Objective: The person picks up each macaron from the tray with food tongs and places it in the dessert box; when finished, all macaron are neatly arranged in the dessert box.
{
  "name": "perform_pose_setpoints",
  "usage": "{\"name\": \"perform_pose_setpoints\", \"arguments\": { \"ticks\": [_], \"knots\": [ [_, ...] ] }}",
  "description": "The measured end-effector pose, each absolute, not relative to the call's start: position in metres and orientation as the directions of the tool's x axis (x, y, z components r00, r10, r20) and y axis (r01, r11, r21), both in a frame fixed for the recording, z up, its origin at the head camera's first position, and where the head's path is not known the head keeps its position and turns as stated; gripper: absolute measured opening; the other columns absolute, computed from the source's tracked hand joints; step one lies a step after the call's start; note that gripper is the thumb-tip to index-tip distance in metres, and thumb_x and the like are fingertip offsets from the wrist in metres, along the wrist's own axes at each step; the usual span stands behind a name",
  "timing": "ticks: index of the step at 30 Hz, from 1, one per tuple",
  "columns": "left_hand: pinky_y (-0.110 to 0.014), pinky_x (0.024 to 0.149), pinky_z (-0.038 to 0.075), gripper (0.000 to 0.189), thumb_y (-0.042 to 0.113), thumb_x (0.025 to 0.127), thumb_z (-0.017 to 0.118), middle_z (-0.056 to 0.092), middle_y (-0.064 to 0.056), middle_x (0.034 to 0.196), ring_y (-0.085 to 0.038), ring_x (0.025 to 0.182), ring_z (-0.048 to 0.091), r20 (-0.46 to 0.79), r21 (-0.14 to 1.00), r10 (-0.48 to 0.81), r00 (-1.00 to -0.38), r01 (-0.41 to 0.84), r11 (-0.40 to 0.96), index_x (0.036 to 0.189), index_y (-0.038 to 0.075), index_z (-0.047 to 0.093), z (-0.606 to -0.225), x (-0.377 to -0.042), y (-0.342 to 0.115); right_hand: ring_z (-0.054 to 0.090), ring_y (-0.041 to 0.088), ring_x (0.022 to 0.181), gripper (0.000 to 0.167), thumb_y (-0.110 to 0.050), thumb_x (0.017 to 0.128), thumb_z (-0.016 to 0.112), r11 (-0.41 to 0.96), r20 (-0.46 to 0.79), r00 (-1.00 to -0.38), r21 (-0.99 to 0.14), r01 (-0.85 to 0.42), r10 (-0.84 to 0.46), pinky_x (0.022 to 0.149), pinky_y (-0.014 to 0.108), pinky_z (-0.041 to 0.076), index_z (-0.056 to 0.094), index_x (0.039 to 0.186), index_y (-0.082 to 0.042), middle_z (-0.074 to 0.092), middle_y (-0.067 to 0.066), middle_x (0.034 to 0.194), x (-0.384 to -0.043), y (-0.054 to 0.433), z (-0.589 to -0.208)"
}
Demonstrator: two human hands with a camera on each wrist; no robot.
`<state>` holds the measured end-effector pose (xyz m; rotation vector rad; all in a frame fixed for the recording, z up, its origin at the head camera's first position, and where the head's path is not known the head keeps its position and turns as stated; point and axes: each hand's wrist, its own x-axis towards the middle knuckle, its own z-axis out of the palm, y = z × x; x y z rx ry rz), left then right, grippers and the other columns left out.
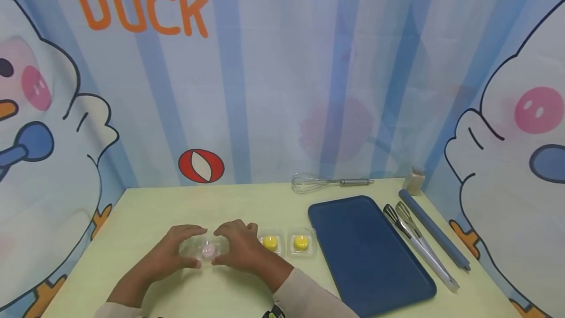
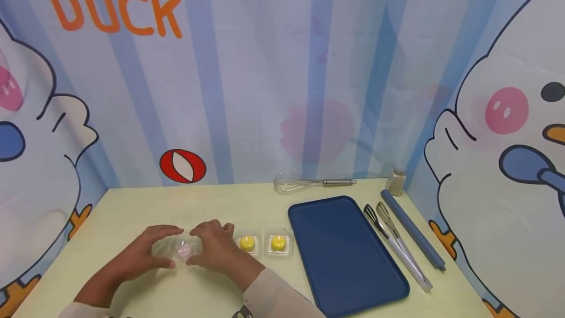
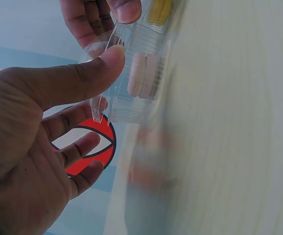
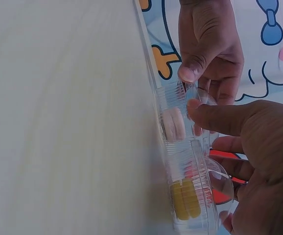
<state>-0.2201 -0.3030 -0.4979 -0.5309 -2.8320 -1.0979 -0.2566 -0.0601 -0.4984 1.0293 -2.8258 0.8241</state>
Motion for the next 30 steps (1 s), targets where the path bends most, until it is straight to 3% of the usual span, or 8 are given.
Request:
{"name": "perform_pose_setpoints", "arguments": {
  "ticks": [13, 19, 26, 30],
  "knots": [
    [-0.079, 0.118, 0.04, 0.074, 0.015, 0.076, 0.1, 0.066, -0.02, 0.149, -0.052, 0.144, 0.049, 0.112, 0.665, 0.283, -0.952, 0.283, 0.691, 0.142, 0.008, 0.07, -0.503, -0.224, -0.303, 0.059, 0.014, 0.132, 0.059, -0.039, 0.085, 0.095, 0.651, 0.187, -0.78, -0.454, -0.608, -0.598, 0.095, 0.035, 0.033, 0.074, 0.137, -0.021, 0.074, -0.008, 0.141, -0.259, -0.058, -0.502],
    [-0.079, 0.116, 0.041, 0.073, 0.015, 0.075, 0.1, 0.067, -0.019, 0.148, -0.052, 0.142, 0.052, 0.143, 0.658, 0.295, -0.945, 0.313, 0.684, 0.141, 0.01, 0.071, -0.506, -0.225, -0.304, 0.059, 0.014, 0.131, 0.055, -0.045, 0.089, 0.091, 0.664, 0.169, -0.794, -0.463, -0.587, -0.584, 0.099, 0.042, 0.035, 0.075, 0.136, -0.021, 0.074, -0.01, 0.139, -0.259, -0.058, -0.502],
    [-0.074, 0.115, 0.046, 0.072, 0.016, 0.074, 0.1, 0.073, -0.015, 0.142, -0.049, 0.138, 0.062, 0.174, 0.645, 0.349, -0.921, 0.374, 0.667, 0.14, 0.009, 0.071, -0.509, -0.229, -0.306, 0.06, 0.015, 0.126, 0.054, -0.047, 0.086, 0.093, 0.695, 0.137, -0.835, -0.493, -0.523, -0.532, 0.104, 0.05, 0.036, 0.08, 0.132, -0.022, 0.079, -0.011, 0.129, -0.257, -0.058, -0.499],
    [-0.075, 0.117, 0.044, 0.073, 0.016, 0.075, 0.1, 0.071, -0.017, 0.145, -0.05, 0.141, 0.059, 0.124, 0.678, 0.335, -0.934, 0.327, 0.659, 0.141, 0.009, 0.071, -0.51, -0.229, -0.308, 0.06, 0.015, 0.128, 0.054, -0.047, 0.086, 0.092, 0.704, 0.128, -0.84, -0.486, -0.517, -0.528, 0.109, 0.056, 0.036, 0.08, 0.133, -0.023, 0.078, -0.012, 0.131, -0.255, -0.059, -0.497]
  ]
}}
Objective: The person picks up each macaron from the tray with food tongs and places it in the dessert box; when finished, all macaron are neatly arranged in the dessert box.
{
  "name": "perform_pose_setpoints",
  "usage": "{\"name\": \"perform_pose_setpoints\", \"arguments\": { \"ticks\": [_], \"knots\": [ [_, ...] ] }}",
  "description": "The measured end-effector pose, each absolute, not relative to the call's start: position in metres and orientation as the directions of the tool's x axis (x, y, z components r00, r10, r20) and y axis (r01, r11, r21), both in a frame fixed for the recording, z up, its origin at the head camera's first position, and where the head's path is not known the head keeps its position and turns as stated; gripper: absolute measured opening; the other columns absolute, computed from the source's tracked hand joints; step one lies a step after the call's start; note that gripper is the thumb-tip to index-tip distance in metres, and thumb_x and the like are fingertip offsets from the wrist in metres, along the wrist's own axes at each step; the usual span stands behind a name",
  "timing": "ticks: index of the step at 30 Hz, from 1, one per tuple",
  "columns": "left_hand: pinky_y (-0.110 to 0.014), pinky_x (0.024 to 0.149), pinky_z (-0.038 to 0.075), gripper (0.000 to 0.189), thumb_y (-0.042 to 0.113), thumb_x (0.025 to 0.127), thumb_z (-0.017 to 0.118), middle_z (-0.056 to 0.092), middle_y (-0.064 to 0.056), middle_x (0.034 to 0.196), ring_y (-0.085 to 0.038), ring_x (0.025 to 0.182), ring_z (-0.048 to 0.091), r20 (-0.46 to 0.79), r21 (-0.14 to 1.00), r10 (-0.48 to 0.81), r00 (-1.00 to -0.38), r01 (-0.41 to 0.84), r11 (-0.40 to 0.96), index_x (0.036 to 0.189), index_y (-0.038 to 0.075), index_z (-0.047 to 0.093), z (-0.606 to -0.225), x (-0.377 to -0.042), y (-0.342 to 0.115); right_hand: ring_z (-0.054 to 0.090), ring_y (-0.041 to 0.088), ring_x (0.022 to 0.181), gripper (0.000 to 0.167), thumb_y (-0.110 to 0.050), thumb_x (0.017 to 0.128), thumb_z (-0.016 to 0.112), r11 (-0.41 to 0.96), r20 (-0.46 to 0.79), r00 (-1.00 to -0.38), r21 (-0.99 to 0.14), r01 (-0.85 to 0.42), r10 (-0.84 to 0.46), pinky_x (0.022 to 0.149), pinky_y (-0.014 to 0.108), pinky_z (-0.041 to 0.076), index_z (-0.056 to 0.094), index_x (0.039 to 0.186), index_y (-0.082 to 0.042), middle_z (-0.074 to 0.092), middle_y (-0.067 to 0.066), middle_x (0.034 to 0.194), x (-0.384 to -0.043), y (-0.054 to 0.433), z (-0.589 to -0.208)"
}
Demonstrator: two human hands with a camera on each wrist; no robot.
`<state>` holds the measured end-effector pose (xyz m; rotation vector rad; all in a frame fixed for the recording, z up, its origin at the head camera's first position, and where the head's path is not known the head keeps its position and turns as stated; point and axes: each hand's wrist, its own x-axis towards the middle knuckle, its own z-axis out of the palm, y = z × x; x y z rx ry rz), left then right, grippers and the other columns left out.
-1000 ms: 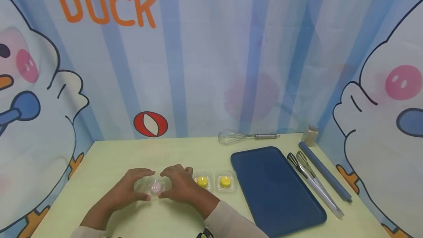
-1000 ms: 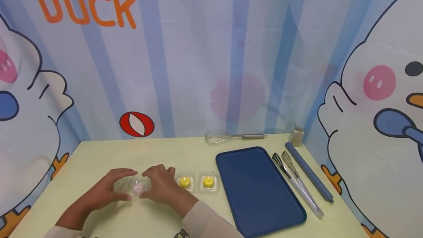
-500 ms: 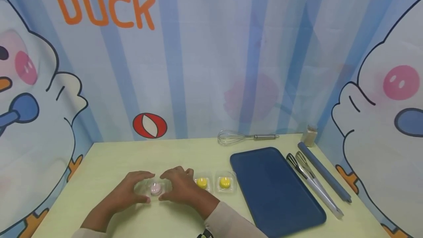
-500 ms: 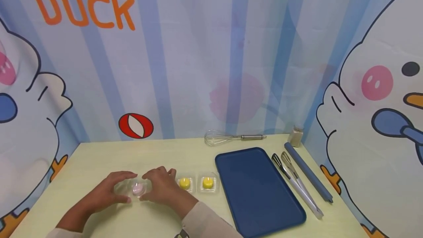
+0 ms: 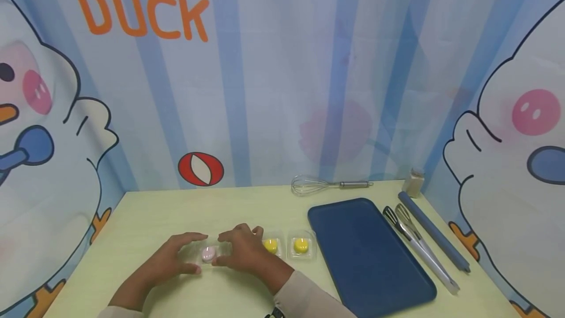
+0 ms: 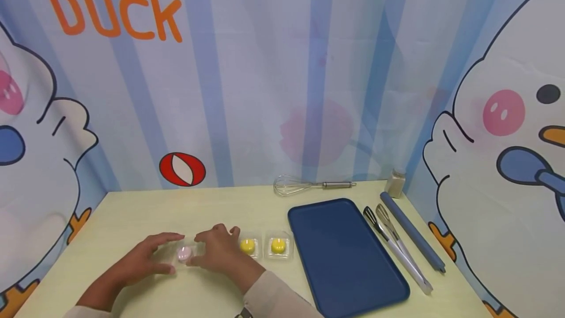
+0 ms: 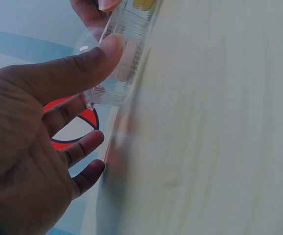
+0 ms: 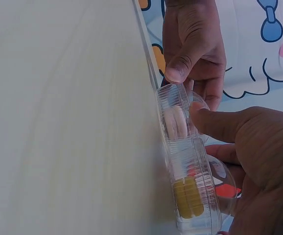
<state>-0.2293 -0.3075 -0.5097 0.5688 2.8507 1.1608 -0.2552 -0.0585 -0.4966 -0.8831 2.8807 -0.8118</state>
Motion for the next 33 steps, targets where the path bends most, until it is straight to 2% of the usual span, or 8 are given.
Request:
{"name": "perform_pose_setpoints", "arguments": {
  "ticks": [5, 9, 12, 15, 20, 27, 33],
  "knots": [
    [-0.079, 0.118, 0.039, 0.073, 0.015, 0.076, 0.099, 0.069, -0.019, 0.149, -0.053, 0.145, 0.054, 0.106, 0.706, 0.335, -0.936, 0.308, 0.638, 0.143, 0.009, 0.069, -0.512, -0.231, -0.31, 0.061, 0.016, 0.128, 0.054, -0.048, 0.087, 0.092, 0.717, 0.119, -0.846, -0.476, -0.509, -0.521, 0.112, 0.059, 0.035, 0.079, 0.133, -0.024, 0.078, -0.012, 0.131, -0.254, -0.059, -0.496],
    [-0.076, 0.117, 0.043, 0.073, 0.017, 0.076, 0.099, 0.07, -0.016, 0.147, -0.042, 0.142, 0.059, 0.142, 0.688, 0.348, -0.927, 0.345, 0.638, 0.142, 0.01, 0.069, -0.514, -0.231, -0.311, 0.061, 0.015, 0.127, 0.054, -0.049, 0.086, 0.092, 0.721, 0.123, -0.847, -0.47, -0.509, -0.518, 0.112, 0.059, 0.036, 0.079, 0.133, -0.024, 0.079, -0.013, 0.129, -0.254, -0.06, -0.495],
    [-0.076, 0.117, 0.044, 0.073, 0.019, 0.077, 0.099, 0.07, -0.017, 0.148, -0.043, 0.142, 0.059, 0.149, 0.683, 0.349, -0.925, 0.351, 0.64, 0.143, 0.01, 0.069, -0.515, -0.23, -0.312, 0.061, 0.015, 0.127, 0.055, -0.049, 0.087, 0.091, 0.722, 0.124, -0.845, -0.464, -0.513, -0.52, 0.112, 0.059, 0.036, 0.079, 0.134, -0.025, 0.079, -0.012, 0.128, -0.254, -0.06, -0.496],
    [-0.077, 0.117, 0.043, 0.074, 0.022, 0.078, 0.098, 0.068, -0.018, 0.149, -0.05, 0.143, 0.056, 0.145, 0.684, 0.345, -0.927, 0.346, 0.642, 0.145, 0.011, 0.068, -0.517, -0.23, -0.313, 0.06, 0.015, 0.128, 0.055, -0.05, 0.087, 0.091, 0.727, 0.12, -0.845, -0.457, -0.513, -0.521, 0.113, 0.059, 0.035, 0.078, 0.135, -0.026, 0.078, -0.012, 0.128, -0.254, -0.06, -0.497],
    [-0.075, 0.118, 0.044, 0.076, 0.026, 0.078, 0.099, 0.068, -0.016, 0.151, -0.045, 0.143, 0.058, 0.159, 0.664, 0.337, -0.928, 0.353, 0.659, 0.146, 0.014, 0.067, -0.519, -0.229, -0.313, 0.06, 0.015, 0.129, 0.055, -0.05, 0.087, 0.091, 0.726, 0.132, -0.843, -0.45, -0.52, -0.522, 0.112, 0.06, 0.035, 0.078, 0.135, -0.026, 0.078, -0.012, 0.129, -0.254, -0.06, -0.498],
    [-0.081, 0.117, 0.04, 0.096, 0.034, 0.078, 0.099, 0.053, -0.022, 0.165, -0.059, 0.153, 0.042, 0.097, 0.684, 0.304, -0.948, 0.286, 0.671, 0.16, 0.013, 0.054, -0.52, -0.226, -0.314, 0.058, 0.022, 0.141, 0.058, -0.049, 0.09, 0.088, 0.737, 0.134, -0.844, -0.429, -0.522, -0.519, 0.113, 0.06, 0.037, 0.075, 0.141, -0.024, 0.072, -0.011, 0.146, -0.253, -0.056, -0.497],
    [-0.082, 0.115, 0.04, 0.1, 0.037, 0.081, 0.098, 0.049, -0.027, 0.166, -0.059, 0.152, 0.043, 0.218, 0.634, 0.29, -0.932, 0.361, 0.684, 0.161, 0.005, 0.049, -0.52, -0.22, -0.314, 0.054, 0.025, 0.149, 0.054, -0.047, 0.095, 0.084, 0.73, 0.172, -0.846, -0.438, -0.525, -0.505, 0.113, 0.064, 0.037, 0.074, 0.14, -0.021, 0.068, -0.008, 0.153, -0.245, -0.043, -0.49]
  ]
}}
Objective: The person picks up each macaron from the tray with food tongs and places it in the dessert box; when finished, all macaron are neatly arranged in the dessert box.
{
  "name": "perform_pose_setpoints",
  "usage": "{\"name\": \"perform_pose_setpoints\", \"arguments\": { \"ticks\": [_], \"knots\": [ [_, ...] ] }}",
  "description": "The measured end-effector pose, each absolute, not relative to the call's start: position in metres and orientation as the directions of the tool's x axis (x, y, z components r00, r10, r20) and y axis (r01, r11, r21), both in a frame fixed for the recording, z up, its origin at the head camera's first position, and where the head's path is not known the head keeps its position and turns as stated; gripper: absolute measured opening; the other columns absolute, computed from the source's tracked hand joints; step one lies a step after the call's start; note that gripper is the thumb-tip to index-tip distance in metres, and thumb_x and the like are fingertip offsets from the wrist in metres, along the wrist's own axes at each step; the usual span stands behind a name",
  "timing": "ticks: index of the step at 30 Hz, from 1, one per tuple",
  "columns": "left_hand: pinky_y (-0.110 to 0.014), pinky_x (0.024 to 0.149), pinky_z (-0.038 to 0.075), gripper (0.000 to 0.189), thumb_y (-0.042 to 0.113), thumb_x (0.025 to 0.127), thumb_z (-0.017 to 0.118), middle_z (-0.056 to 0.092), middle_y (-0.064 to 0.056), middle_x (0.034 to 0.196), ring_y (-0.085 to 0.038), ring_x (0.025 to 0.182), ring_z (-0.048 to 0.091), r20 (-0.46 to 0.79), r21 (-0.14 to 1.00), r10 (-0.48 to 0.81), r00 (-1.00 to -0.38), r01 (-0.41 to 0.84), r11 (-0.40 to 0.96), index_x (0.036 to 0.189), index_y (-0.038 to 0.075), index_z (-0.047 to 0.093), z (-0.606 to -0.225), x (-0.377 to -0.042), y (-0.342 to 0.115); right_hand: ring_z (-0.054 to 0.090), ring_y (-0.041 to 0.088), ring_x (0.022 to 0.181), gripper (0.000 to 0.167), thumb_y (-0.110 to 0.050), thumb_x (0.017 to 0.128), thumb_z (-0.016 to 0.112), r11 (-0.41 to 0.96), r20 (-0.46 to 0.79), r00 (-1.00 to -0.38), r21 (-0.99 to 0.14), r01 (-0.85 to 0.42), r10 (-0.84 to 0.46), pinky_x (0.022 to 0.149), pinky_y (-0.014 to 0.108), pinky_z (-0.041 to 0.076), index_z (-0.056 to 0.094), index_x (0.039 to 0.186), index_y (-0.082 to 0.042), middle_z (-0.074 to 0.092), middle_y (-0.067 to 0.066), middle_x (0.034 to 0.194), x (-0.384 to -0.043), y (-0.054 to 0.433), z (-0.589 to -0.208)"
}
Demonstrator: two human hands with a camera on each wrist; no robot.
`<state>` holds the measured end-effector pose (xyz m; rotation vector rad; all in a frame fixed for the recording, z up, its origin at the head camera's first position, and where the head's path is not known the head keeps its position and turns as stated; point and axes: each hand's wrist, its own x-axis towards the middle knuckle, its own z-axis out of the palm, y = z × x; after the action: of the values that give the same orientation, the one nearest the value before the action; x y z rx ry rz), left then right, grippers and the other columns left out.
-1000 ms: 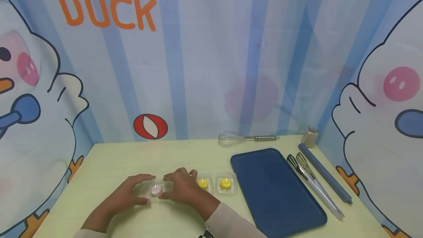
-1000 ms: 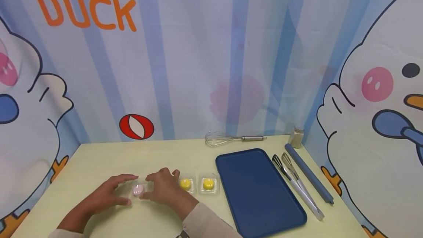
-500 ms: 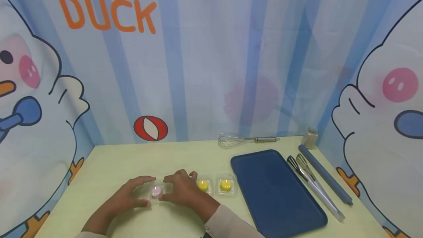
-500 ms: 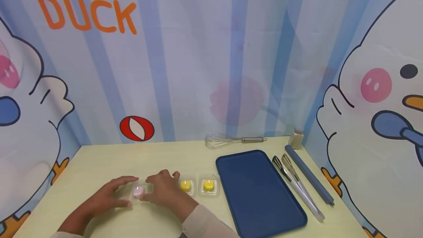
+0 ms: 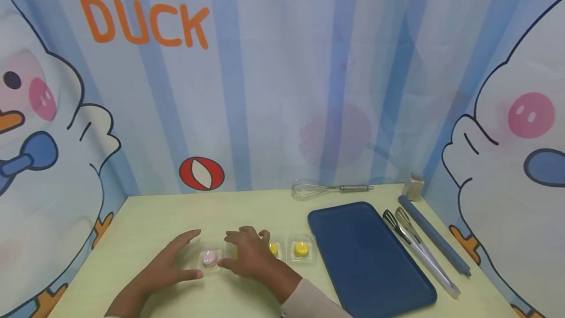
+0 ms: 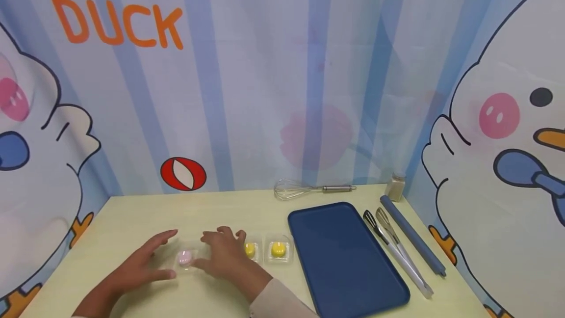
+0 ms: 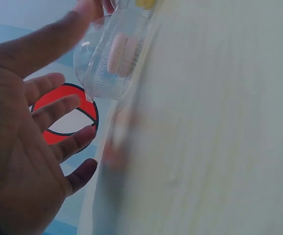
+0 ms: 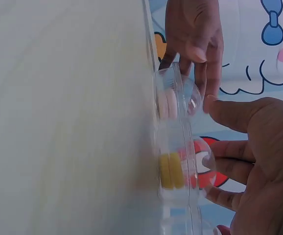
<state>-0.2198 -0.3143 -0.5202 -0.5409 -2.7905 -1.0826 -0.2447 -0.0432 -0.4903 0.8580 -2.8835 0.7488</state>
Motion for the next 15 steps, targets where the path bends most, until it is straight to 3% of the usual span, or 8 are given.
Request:
{"name": "perform_pose_setpoints", "arguments": {
  "ticks": [4, 8, 15],
  "knots": [
    [-0.089, 0.109, 0.037, 0.093, 0.041, 0.088, 0.092, 0.043, -0.025, 0.169, -0.059, 0.153, 0.04, 0.274, 0.575, 0.242, -0.931, 0.36, 0.735, 0.163, 0.009, 0.047, -0.515, -0.21, -0.311, 0.05, 0.024, 0.153, 0.051, -0.046, 0.097, 0.082, 0.726, 0.209, -0.837, -0.421, -0.544, -0.506, 0.113, 0.063, 0.037, 0.073, 0.14, -0.02, 0.065, -0.009, 0.157, -0.24, -0.028, -0.487],
    [-0.094, 0.104, 0.036, 0.088, 0.049, 0.092, 0.086, 0.038, -0.022, 0.171, -0.056, 0.153, 0.04, 0.269, 0.522, 0.157, -0.95, 0.281, 0.805, 0.163, 0.015, 0.047, -0.507, -0.199, -0.301, 0.045, 0.025, 0.158, 0.051, -0.044, 0.099, 0.08, 0.708, 0.247, -0.82, -0.416, -0.571, -0.517, 0.114, 0.065, 0.036, 0.072, 0.143, -0.019, 0.061, -0.009, 0.161, -0.237, -0.007, -0.483],
    [-0.087, 0.099, 0.044, 0.088, 0.059, 0.094, 0.08, 0.04, -0.024, 0.17, -0.056, 0.147, 0.048, 0.291, 0.392, 0.064, -0.955, 0.18, 0.902, 0.161, 0.009, 0.052, -0.495, -0.182, -0.278, 0.041, 0.032, 0.161, 0.05, -0.037, 0.098, 0.082, 0.703, 0.321, -0.833, -0.448, -0.552, -0.45, 0.114, 0.075, 0.032, 0.072, 0.142, -0.017, 0.059, -0.001, 0.164, -0.237, 0.04, -0.483]
  ]
}}
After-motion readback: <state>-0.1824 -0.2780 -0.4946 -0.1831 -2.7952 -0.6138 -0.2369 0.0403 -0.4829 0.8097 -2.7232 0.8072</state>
